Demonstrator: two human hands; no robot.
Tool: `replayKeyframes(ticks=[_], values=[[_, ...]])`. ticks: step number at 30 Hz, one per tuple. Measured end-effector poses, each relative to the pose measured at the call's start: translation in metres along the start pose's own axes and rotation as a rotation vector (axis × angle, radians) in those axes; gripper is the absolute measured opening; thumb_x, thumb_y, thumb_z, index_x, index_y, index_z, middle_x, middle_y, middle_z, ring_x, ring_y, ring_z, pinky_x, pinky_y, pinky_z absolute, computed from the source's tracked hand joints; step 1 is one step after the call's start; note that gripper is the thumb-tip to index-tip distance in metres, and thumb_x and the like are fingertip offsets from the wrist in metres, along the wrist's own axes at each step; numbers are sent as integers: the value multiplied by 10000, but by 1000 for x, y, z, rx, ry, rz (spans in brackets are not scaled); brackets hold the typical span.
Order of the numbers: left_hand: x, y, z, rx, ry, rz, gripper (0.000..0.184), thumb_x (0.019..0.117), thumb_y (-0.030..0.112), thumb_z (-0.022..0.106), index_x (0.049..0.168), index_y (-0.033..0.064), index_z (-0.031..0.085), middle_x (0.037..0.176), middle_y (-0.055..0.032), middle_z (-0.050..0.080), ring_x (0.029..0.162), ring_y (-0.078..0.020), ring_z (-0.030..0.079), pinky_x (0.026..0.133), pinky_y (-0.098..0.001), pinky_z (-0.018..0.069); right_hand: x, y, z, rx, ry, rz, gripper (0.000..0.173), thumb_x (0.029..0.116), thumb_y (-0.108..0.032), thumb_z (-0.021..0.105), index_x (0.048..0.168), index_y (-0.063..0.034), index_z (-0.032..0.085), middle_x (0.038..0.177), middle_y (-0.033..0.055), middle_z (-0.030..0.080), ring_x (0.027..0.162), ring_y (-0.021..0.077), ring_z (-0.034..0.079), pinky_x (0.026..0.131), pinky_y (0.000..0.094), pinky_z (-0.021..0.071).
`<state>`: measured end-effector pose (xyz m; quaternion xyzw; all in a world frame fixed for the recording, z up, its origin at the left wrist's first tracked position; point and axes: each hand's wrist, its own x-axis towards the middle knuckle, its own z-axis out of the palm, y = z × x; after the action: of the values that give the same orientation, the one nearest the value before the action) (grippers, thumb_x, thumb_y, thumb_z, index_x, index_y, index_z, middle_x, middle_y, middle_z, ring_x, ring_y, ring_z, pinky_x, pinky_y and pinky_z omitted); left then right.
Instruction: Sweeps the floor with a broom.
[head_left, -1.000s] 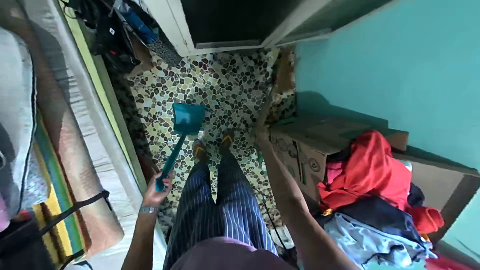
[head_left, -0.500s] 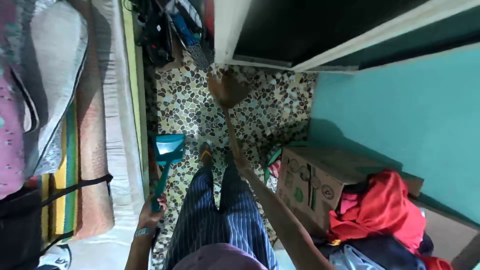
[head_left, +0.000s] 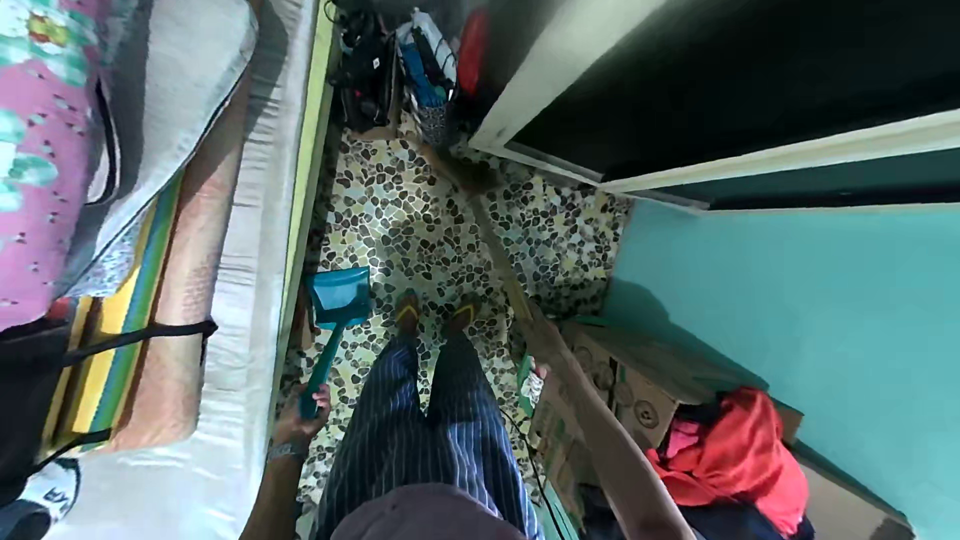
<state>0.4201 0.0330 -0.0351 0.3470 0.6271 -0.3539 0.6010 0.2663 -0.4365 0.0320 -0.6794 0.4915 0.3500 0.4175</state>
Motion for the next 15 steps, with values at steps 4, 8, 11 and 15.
replayKeyframes(ticks=[4,8,11,15], values=[[-5,3,3,-19,2,-3,362,1083,379,293,960,110,501,684,1,540,465,-38,540,391,-146,461,111,-72,55,131,-21,72,598,1067,-274,544,1573,-57,312,1357,270,575,1165,377,620,979,523,511],[-2,8,1,-7,-3,7,413,1084,409,269,957,100,510,681,-3,549,465,-42,548,386,-152,463,95,-52,125,10,-181,22,656,1082,-263,493,1638,-105,182,1497,259,485,1268,389,584,1039,550,490],[-2,7,3,10,10,20,388,1093,400,273,966,110,498,691,-3,538,475,-44,539,393,-154,461,32,-14,131,5,-261,71,637,1059,-300,547,1622,-196,268,1314,252,605,1025,382,669,865,567,554],[-4,11,5,-14,-19,3,348,1089,362,281,981,105,489,710,-18,568,497,-52,573,411,-158,485,-55,-15,68,-99,-363,44,685,1052,-281,571,1643,-206,230,1412,226,575,1179,357,639,1004,544,511]])
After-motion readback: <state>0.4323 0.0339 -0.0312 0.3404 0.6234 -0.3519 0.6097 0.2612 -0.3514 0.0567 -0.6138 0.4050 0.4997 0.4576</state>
